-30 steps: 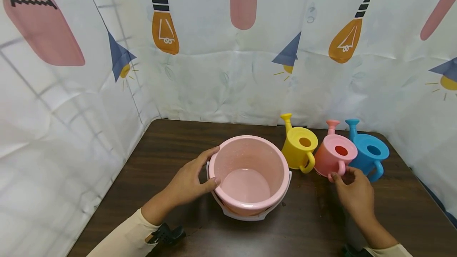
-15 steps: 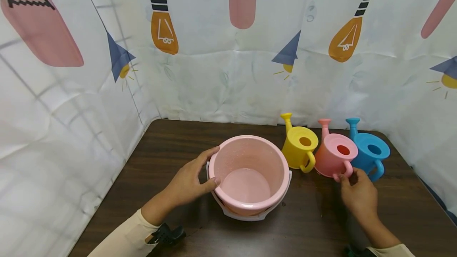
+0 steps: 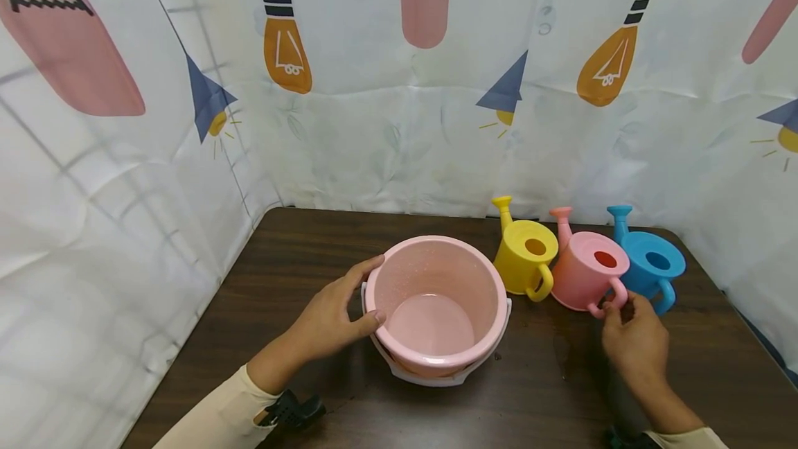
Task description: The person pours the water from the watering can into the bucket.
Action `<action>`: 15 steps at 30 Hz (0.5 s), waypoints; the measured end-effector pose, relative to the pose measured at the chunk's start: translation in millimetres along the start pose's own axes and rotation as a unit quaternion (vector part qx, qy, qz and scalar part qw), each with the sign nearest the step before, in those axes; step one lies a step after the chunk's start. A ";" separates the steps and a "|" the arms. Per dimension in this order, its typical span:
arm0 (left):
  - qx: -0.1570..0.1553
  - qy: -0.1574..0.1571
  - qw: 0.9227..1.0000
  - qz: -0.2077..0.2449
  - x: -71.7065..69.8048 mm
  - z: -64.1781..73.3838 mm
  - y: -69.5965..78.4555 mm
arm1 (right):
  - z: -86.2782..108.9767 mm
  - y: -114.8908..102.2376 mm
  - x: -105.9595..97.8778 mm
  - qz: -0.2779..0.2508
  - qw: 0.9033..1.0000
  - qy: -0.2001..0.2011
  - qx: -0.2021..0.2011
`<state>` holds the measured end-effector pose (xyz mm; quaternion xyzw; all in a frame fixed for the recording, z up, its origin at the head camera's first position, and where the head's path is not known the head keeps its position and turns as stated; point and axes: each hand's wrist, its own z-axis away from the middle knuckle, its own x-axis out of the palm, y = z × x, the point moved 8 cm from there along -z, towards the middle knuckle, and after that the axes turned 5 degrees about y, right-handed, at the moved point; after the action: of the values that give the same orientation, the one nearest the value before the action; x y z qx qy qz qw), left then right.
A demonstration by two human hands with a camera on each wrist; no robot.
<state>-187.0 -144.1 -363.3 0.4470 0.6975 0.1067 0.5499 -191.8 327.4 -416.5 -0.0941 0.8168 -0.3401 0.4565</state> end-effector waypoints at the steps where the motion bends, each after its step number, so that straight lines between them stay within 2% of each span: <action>1: 0.000 0.000 1.000 0.000 0.0 0.1 0.1 | 0.0 -1.0 -1.3 0.001 1.000 0.003 -0.001; 6: 0.004 0.001 1.000 0.001 -0.4 0.4 1.1 | 0.7 -8.6 -9.4 0.001 1.000 0.017 -0.005; 15: 0.003 0.000 1.000 0.004 -1.0 0.2 1.0 | -5.0 -26.2 -38.1 -0.015 0.998 0.044 -0.038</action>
<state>-186.3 -144.3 -362.0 0.4509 0.6961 0.1069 0.5483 -178.4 327.7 -371.9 -0.1088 0.8469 -0.3198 0.4106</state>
